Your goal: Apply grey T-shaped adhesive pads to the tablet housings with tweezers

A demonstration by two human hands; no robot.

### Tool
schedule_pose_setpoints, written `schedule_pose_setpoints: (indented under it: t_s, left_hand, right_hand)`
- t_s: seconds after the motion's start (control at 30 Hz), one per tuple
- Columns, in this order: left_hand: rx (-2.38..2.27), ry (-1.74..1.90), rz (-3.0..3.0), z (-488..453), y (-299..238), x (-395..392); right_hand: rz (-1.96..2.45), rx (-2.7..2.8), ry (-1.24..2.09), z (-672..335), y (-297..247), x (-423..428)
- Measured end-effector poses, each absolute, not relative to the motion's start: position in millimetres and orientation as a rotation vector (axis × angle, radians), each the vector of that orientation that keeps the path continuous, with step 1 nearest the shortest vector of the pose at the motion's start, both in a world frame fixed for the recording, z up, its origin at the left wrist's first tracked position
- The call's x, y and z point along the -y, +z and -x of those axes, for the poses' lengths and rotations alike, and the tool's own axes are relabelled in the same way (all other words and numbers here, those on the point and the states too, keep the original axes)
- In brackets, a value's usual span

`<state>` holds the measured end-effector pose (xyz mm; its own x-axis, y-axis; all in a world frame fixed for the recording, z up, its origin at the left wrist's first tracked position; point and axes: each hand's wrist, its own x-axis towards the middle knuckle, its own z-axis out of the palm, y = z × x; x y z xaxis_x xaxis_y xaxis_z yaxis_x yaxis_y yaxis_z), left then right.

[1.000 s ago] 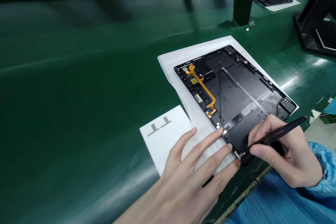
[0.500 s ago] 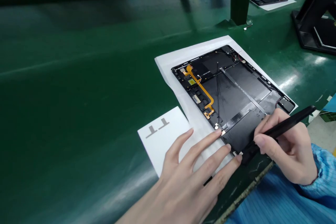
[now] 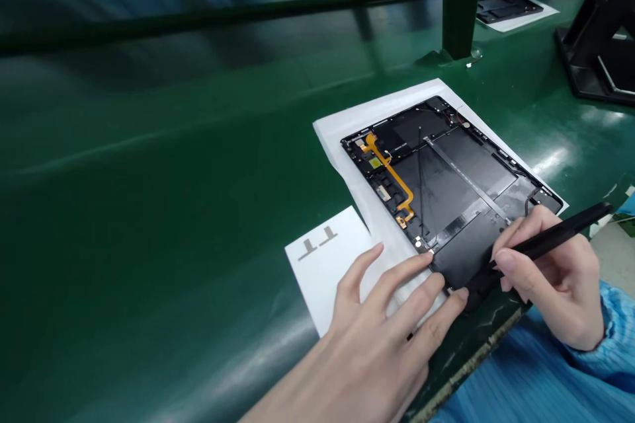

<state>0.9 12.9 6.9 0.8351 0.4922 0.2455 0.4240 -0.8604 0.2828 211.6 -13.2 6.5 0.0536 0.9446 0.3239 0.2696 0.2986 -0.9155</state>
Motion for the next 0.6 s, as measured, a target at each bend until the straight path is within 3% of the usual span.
schedule_pose_setpoints:
  t_s: [0.23,0.43,0.6]
  left_hand:
    - [-0.612,0.58,-2.633,5,20,-43]
    - [-1.485,0.735,-2.397,24,26,-155]
    - [-1.591,0.433,-2.201,34,6,-230]
  right_hand:
    - [1.239,1.452,0.727,-212,1,15]
    - [1.256,1.449,0.763,-214,-3,16]
    - [1.291,1.453,0.81,-213,-8,16]
